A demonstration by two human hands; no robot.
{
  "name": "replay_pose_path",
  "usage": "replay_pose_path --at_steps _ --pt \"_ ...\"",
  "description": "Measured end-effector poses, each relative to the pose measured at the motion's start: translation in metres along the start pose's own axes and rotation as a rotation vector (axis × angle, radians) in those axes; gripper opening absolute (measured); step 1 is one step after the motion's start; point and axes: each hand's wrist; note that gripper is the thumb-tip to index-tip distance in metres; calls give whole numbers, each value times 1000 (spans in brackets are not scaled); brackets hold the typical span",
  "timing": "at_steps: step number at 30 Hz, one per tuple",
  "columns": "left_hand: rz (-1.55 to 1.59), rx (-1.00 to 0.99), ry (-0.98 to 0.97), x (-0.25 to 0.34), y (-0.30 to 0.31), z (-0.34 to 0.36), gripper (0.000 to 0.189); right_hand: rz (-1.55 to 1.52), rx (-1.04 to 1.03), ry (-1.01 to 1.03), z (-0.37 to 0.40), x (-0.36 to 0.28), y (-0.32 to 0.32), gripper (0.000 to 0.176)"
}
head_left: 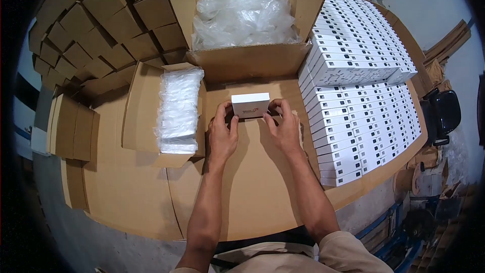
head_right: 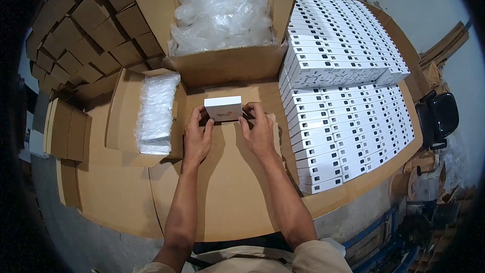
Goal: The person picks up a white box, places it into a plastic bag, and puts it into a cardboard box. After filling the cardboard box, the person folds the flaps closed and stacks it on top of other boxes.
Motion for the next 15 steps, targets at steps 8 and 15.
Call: replay_pose_path --at_steps 8,15 --pt "-18 -2 -25 -3 0 0 34 -3 -46 -3 -1 -2 5 34" --pt "-58 17 -41 -6 -1 1 36 4 -69 -29 -2 -6 9 36"
Point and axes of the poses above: each hand's wrist, its own z-axis away from the middle knuckle, its own y-axis out of the back of the hand, x = y × z, and after that the axes turned 4 degrees about x, right-handed
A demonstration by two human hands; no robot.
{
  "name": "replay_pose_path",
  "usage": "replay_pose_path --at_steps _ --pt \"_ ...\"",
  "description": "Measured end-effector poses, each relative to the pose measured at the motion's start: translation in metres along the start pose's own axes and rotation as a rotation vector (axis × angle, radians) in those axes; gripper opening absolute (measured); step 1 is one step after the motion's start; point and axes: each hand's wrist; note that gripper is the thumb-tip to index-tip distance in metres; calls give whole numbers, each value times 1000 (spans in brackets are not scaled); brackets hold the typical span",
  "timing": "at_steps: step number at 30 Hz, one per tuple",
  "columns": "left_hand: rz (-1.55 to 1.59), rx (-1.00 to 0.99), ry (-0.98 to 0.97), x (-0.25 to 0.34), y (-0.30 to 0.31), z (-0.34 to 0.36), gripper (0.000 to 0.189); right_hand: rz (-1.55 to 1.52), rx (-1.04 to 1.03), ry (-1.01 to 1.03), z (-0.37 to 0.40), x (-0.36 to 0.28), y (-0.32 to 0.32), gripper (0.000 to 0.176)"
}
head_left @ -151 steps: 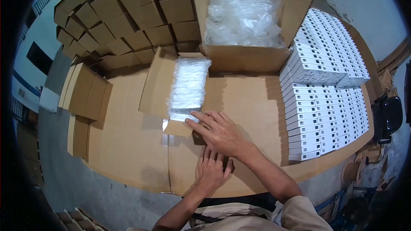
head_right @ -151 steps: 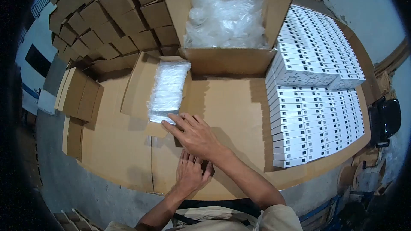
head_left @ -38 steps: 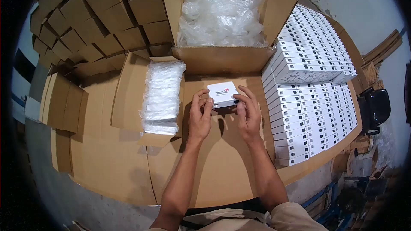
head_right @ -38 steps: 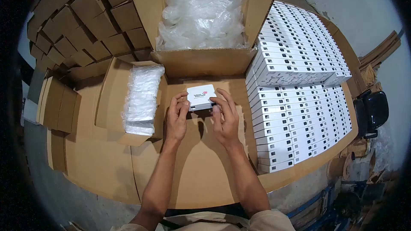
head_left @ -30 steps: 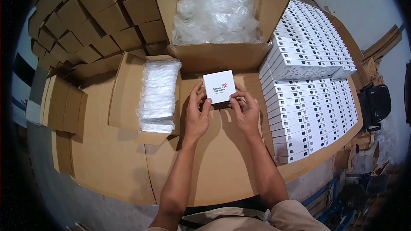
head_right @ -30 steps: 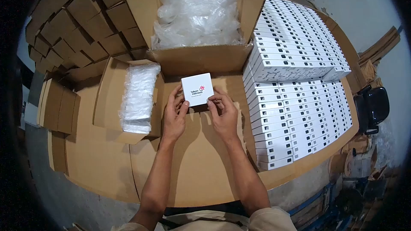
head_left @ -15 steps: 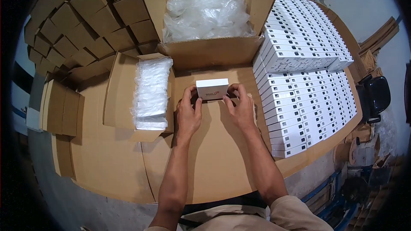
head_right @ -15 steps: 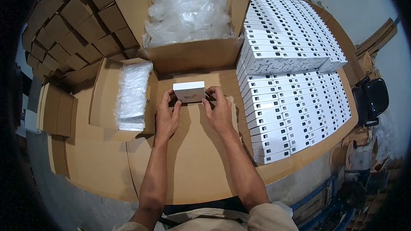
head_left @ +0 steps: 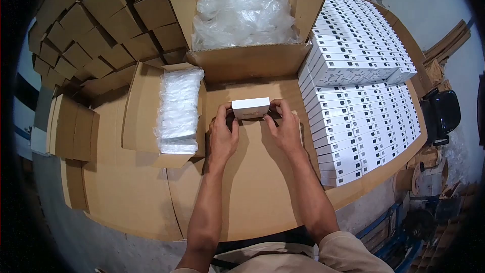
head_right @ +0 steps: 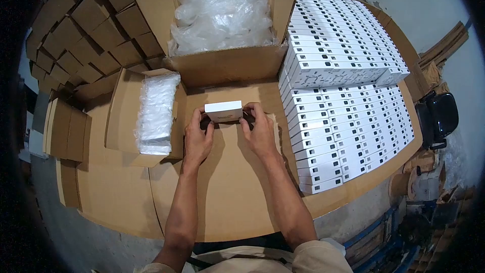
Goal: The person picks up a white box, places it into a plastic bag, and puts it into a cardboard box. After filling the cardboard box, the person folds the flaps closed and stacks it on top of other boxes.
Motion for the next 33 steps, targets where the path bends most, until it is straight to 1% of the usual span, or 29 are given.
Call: replay_pose_path --at_steps 7,10,13,16,18,20,23,24,25,26,27,28,29,30,33 --pt "-9 8 10 0 -1 0 38 -8 12 16 0 2 -1 36" --pt "-5 -45 59 9 4 0 44 -5 0 14 1 -2 1 36" --pt "74 60 18 6 -2 3 53 -20 -19 45 0 4 3 40" --pt "-39 145 -100 18 1 7 61 -120 27 105 -1 11 3 46" --pt "-46 218 -223 28 4 13 61 -125 64 51 -2 13 4 47" --pt "-77 315 -412 37 1 13 55 -108 89 33 -6 14 3 47" --pt "-62 314 -462 63 -3 -4 47 -51 99 35 -7 16 0 47" --pt "-57 351 -492 74 -3 -16 39 -36 92 33 -7 16 1 47" --pt "-64 367 -499 84 -2 -30 37 -21 87 30 -6 16 2 47" --pt "-70 382 -506 93 -1 -46 36 -130 99 39 -6 20 0 47" --pt "-75 398 -514 103 -2 -63 34 -70 103 43 -6 20 0 47" --pt "-97 454 -534 111 -4 -81 28 -10 108 46 -6 19 2 47" --pt "-95 435 -528 119 -4 -100 26 49 114 46 -6 19 2 48" --pt "-94 415 -521 126 -3 -119 25 -40 129 40 -7 19 0 47" --pt "-106 380 -540 136 -3 -175 17 -43 143 42 -8 21 0 45"
Point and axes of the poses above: each hand's wrist, its own z-axis away from the middle knuckle, its own y-axis out of the back of the hand, x = y × z, and after that the axes turned 4 degrees about x, right-handed
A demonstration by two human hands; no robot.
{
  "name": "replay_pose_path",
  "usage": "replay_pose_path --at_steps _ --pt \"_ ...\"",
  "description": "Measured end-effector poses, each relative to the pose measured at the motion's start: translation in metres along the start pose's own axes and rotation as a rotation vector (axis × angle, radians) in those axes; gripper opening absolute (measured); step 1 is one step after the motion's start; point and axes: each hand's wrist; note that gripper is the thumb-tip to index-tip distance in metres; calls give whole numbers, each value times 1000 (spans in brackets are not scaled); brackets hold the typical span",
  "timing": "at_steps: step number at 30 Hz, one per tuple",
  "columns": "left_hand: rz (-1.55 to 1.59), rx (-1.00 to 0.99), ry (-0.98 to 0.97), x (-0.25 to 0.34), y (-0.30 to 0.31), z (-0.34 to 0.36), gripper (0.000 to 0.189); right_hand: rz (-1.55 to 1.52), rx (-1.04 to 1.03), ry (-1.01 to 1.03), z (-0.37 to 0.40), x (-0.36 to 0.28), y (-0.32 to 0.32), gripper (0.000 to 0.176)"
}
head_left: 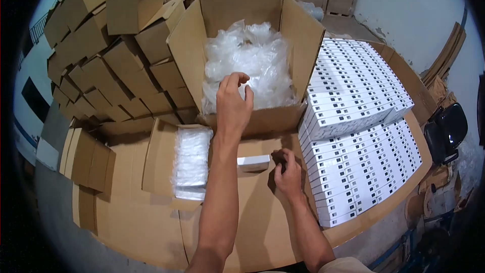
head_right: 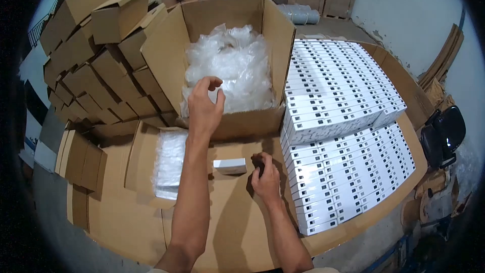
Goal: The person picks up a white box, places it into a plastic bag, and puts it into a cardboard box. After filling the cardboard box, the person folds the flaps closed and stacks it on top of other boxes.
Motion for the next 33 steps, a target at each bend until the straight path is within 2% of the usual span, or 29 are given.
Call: replay_pose_path --at_steps 3,6,7,11,14,15,18,19,22,25,33 --pt "-5 -79 -11 -6 -15 -44 15 -11 12 5 1 -1 0 41" --pt "-7 -159 -120 -4 -39 -82 24 13 22 24 3 1 1 39" --pt "-23 -183 -124 -13 -53 -93 39 22 20 32 3 0 2 39" --pt "-210 -519 -166 -26 -89 -131 54 39 11 23 4 7 0 37" --pt "-306 -809 -160 -26 -96 -160 49 48 13 19 3 5 0 37" --pt "-260 -777 -199 -27 -99 -168 37 48 18 16 3 5 0 37" --pt "-144 -809 -69 -28 -98 -193 36 68 24 -7 4 12 -4 37" --pt "-102 -833 -35 -25 -93 -198 29 59 31 9 4 11 -3 37" --pt "90 -824 121 -21 -84 -205 24 74 14 15 2 2 1 36" --pt "422 -903 214 -32 -79 -210 28 52 37 24 3 8 -2 36" --pt "768 -687 364 -12 -58 -198 38 69 62 25 3 10 -4 36"
Point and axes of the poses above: each hand's wrist, its own z-axis away from the middle knuckle, its own y-axis out of the back of the hand, x = y × z, and after that the axes turned 4 degrees about x, right-handed
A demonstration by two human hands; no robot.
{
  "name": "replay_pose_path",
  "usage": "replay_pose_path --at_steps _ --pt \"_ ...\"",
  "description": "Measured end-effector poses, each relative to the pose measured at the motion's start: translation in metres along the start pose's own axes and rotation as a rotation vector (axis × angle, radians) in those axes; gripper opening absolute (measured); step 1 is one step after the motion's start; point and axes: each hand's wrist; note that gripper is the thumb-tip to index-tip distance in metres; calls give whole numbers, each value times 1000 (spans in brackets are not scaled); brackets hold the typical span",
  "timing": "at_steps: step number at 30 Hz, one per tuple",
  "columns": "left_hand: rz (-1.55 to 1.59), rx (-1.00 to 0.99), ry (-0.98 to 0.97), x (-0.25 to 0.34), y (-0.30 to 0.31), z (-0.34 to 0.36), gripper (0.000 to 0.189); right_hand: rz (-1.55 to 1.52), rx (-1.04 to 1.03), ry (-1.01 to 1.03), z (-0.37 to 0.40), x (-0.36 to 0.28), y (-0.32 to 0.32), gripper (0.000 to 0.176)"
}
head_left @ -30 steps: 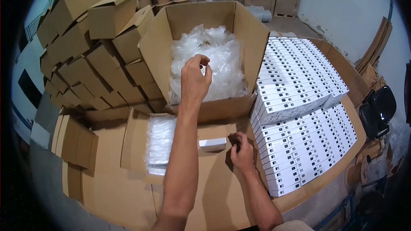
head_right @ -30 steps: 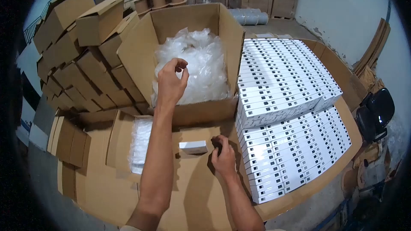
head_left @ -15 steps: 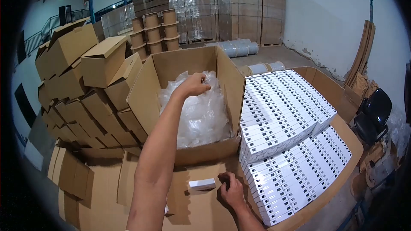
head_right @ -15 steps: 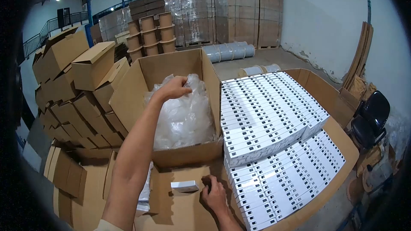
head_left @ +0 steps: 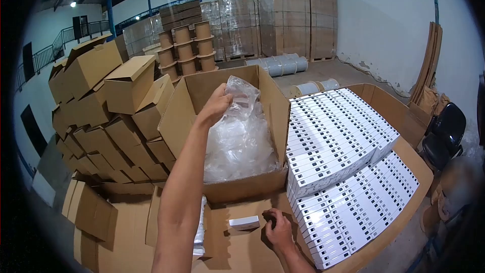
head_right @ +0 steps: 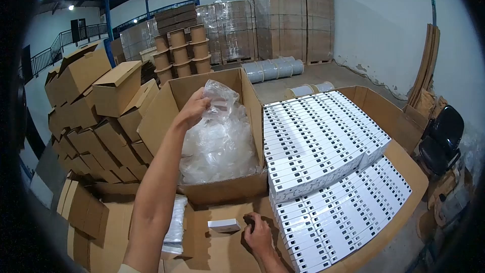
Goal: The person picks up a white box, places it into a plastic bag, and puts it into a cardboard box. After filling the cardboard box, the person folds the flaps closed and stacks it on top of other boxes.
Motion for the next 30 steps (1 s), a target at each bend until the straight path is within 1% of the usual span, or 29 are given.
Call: replay_pose_path --at_steps 4,7,10,12,14,17,18,21,22,23,24,26,27,28,30 --pt "73 77 -141 12 -14 26 44 -2 13 12 1 1 -1 36" --pt "278 119 -100 23 -29 59 60 14 6 36 -1 -7 4 33" --pt "394 113 -127 29 -42 100 60 17 -9 15 0 -1 3 33" --pt "438 137 -134 38 -55 137 66 -8 3 23 1 8 -2 36" --pt "512 145 -140 28 -61 171 72 -18 -4 -9 3 8 -1 38" --pt "583 217 -86 26 -80 232 77 -80 31 106 4 -5 7 36" --pt "612 225 -76 15 -81 249 76 -107 44 80 4 -2 6 35" --pt "515 392 8 -25 -95 301 73 -172 79 8 7 4 3 30" --pt "503 447 14 -38 -102 318 67 -185 90 -11 11 1 5 28" --pt "496 457 53 -50 -109 336 65 -197 101 -31 15 0 7 26" --pt "491 469 91 -62 -118 354 64 -242 113 -70 21 0 6 17" --pt "462 485 153 -86 -130 385 61 -358 56 -167 31 -9 16 14" --pt "435 485 180 -98 -131 400 59 -416 35 -218 35 -15 22 15" --pt "405 481 203 -108 -131 409 58 -514 26 -294 36 -21 25 25" --pt "353 466 261 -122 -128 422 56 -804 -156 -416 36 -11 37 30"
Point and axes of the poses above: each hand's wrist, its own z-axis away from the middle knuckle, its own y-axis out of the back of the hand, x = y × z, and after that the axes turned 4 degrees about x, right-handed
